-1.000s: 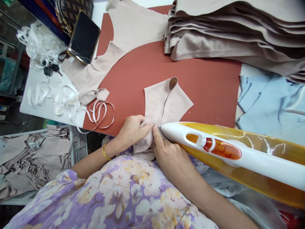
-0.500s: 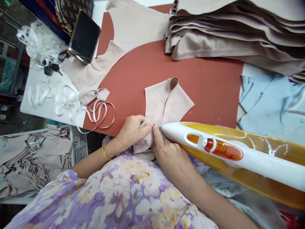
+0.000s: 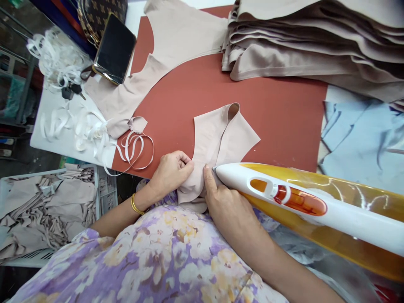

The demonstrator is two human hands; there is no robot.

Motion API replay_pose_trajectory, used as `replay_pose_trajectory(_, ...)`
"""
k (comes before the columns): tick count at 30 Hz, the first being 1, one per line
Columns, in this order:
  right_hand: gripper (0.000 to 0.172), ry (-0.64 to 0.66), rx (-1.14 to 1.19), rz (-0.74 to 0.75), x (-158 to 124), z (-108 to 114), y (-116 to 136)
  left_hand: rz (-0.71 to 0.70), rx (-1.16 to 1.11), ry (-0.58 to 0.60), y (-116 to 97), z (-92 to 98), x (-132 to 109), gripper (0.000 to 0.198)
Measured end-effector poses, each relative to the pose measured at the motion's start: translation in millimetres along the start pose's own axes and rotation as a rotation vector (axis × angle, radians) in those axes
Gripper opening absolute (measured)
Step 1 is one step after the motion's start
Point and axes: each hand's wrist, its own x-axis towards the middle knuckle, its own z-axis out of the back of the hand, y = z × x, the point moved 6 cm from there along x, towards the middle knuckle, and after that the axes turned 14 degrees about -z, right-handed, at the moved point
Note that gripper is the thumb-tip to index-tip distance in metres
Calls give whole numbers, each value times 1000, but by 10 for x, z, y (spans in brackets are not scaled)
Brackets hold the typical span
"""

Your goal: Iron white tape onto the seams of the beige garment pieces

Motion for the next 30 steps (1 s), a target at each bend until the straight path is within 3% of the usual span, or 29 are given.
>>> replay_pose_trajectory(20, 56, -39, -15, 46, 33, 96, 60, -13, 37, -2, -16, 22, 32, 14)
replay_pose_trajectory(30, 63, -12, -16, 64, 41, 115, 65, -36, 115, -9, -62, 42, 61, 14)
